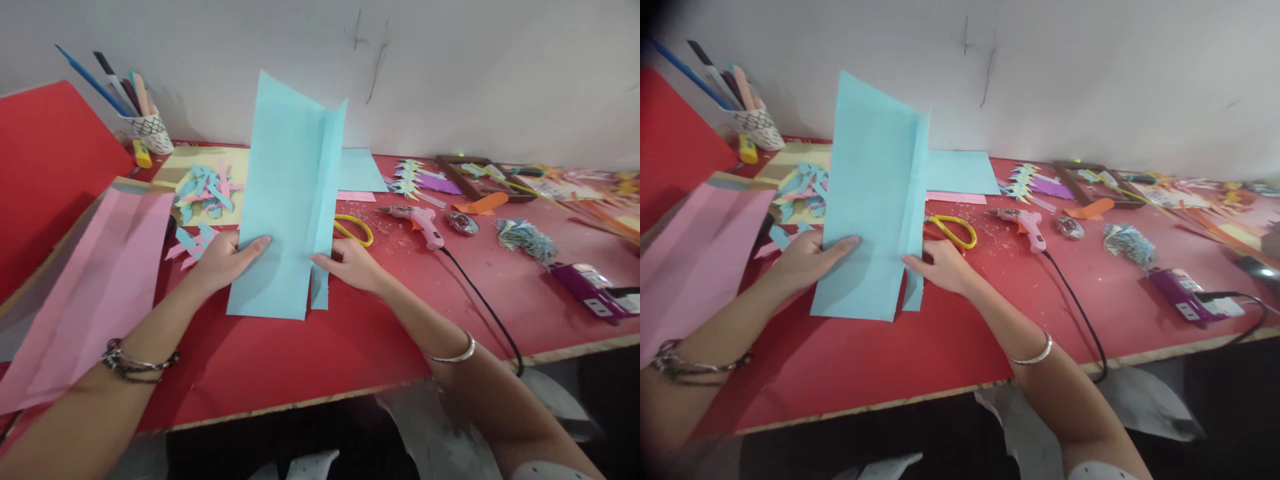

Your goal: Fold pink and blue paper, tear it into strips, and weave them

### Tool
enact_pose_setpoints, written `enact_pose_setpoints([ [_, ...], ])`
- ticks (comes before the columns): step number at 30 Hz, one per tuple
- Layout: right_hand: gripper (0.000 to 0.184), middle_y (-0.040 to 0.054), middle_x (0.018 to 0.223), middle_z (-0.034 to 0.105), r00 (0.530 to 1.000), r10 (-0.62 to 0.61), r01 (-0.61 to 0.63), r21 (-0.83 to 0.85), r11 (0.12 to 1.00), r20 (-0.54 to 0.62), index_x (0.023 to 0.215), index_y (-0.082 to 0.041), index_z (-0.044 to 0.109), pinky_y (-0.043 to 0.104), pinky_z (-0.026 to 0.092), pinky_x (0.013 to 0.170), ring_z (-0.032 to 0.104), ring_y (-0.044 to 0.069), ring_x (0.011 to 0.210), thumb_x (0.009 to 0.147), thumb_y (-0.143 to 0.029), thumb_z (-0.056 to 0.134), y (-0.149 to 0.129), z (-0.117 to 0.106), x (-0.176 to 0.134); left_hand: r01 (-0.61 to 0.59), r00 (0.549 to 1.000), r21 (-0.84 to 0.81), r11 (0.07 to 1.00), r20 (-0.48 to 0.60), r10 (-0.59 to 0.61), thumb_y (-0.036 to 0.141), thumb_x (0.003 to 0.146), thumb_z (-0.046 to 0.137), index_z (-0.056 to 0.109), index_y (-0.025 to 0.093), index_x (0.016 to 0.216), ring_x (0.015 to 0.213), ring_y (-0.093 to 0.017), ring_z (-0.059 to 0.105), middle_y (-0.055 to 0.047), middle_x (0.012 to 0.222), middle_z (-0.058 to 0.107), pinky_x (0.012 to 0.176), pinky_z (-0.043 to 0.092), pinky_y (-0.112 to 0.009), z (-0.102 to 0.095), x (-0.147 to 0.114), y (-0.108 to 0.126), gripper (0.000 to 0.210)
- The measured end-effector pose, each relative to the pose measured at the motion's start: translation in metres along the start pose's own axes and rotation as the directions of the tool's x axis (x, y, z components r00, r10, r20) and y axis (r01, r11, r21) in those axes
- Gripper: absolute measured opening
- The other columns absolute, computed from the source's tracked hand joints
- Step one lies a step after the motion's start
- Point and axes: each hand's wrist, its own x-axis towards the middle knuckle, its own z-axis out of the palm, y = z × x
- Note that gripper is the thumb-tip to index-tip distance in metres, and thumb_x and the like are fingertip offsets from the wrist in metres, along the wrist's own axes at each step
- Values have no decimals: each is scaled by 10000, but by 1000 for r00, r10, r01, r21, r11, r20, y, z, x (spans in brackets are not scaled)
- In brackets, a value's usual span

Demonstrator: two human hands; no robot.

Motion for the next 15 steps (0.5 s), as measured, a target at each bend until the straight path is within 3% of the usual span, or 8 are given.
enact_pose_setpoints([
  [3, 298, -38, 536, 334, 1000, -11, 11, 13, 1000, 10, 553, -164, 390, 217, 256, 473, 287, 61, 504, 746, -383, 452, 0, 0, 0, -8, 999, -23, 1000, 43, 9, 415, 650, 541, 400, 193, 436, 397, -65, 349, 61, 403, 363, 382, 279, -201, -1, -1, 1, 339],
  [7, 262, -34, 536, 364, 988, -69, 67, 17, 998, 135, 552, -156, 405, 211, 284, 494, 327, 63, 512, 741, -335, 437, -6, -5, -3, -55, 998, -278, 959, -5, 56, 369, 639, 537, 513, 203, 536, 555, -128, 541, 27, 539, 575, 532, 444, -226, -5, 4, -2, 197],
  [9, 248, -32, 547, 384, 962, -90, 89, 19, 996, 257, 558, -150, 421, 211, 302, 511, 355, 67, 522, 733, -325, 440, -9, -10, -5, -39, 997, -395, 918, -76, 10, 365, 634, 557, 570, 212, 668, 721, -177, 609, -4, 734, 668, 640, 492, -260, -6, 7, -3, 157],
  [12, 271, -34, 546, 372, 906, -75, 80, 4, 997, 416, 549, -149, 421, 210, 299, 506, 356, 70, 521, 730, -349, 444, -12, -15, -7, 38, 985, -438, 898, -135, -108, 339, 610, 614, 592, 222, 794, 845, -220, 625, -31, 902, 683, 697, 520, -304, -7, 9, -2, 219],
  [15, 270, -31, 564, 374, 915, -49, 48, 12, 999, 401, 573, -156, 422, 213, 290, 497, 349, 78, 531, 739, -368, 437, -13, -18, -6, 93, 979, -413, 906, -128, -159, 339, 607, 628, 607, 209, 777, 826, -236, 636, -48, 866, 694, 681, 532, -314, -7, 9, 1, 215],
])
